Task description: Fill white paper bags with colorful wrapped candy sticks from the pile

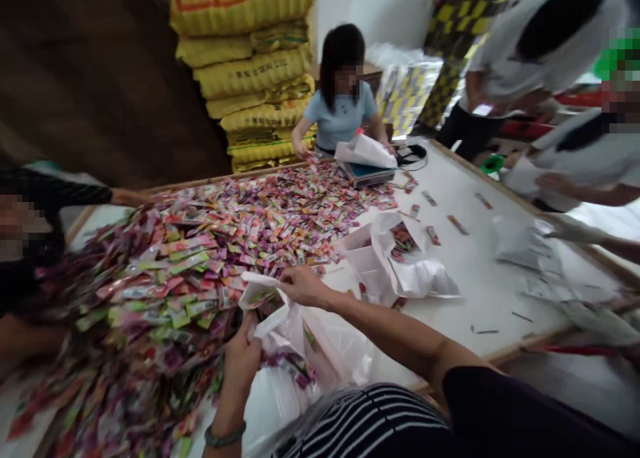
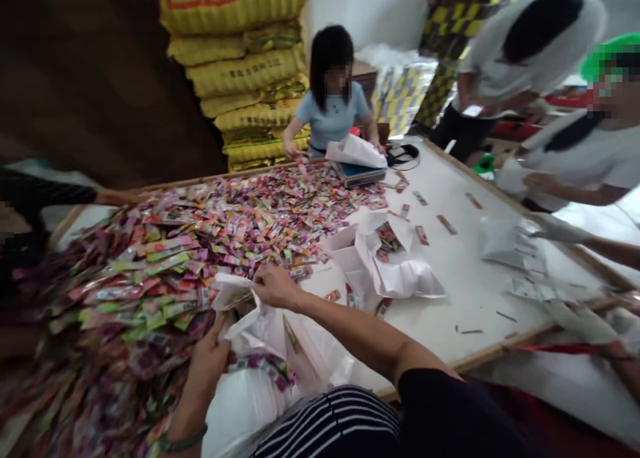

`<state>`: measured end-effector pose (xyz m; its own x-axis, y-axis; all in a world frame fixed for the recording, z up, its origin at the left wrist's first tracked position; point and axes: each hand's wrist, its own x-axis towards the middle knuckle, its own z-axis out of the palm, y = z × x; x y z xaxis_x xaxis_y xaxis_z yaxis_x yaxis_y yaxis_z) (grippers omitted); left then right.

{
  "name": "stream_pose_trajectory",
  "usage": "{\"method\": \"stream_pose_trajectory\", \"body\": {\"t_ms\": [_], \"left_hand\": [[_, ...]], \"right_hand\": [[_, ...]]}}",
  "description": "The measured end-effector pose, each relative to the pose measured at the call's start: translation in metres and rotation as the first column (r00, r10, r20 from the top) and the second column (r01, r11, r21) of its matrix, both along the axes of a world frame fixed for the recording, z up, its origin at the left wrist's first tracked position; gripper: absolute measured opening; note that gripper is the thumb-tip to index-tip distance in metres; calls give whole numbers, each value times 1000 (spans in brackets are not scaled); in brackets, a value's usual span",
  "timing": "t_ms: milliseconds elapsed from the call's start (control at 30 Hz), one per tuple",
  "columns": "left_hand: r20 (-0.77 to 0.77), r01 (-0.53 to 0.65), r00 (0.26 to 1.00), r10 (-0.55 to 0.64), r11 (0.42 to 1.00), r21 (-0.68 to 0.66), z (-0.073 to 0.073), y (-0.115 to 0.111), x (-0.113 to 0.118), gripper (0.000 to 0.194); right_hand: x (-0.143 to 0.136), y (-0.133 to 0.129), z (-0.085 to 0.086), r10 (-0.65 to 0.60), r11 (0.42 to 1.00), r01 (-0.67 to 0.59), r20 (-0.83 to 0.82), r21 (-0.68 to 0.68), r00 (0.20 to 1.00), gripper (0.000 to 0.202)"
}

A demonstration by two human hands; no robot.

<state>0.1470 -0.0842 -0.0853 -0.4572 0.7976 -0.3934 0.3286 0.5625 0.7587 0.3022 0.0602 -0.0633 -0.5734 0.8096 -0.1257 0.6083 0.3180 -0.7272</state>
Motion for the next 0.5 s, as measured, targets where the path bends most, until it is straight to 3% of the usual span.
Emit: {"method": "stream_pose_trajectory", "body": {"t_ms": [67, 167, 233, 333, 400, 500], "left_hand": [[-43, 16, 999, -16, 1000, -20, 3, 21, 3, 74], [-69, 86, 993, -92, 992, -88, 12, 50, 20, 71], [-26, 138, 990, -142, 984, -116, 23, 71, 36, 72], [85, 170, 984, -159, 976, -138, 54, 109, 59, 78], [140, 180, 976, -165, 978, -103, 83, 141, 70, 84], [130, 246, 962, -240, 969, -34, 126, 196, 82, 87]], "right_hand": [[15, 11, 6, -11, 999, 8, -86, -32, 996, 17], [66, 37, 8, 17, 1000, -17, -34, -15, 999, 17], [107, 56, -1, -105, 993, 101, 60, 61, 993, 24], [160, 82, -26, -259, 965, 237, 307, 110, 916, 41], [183, 98, -41, -218, 974, 219, 438, 49, 872, 36], [199, 121, -45, -171, 981, 192, 436, -3, 883, 28]]}}
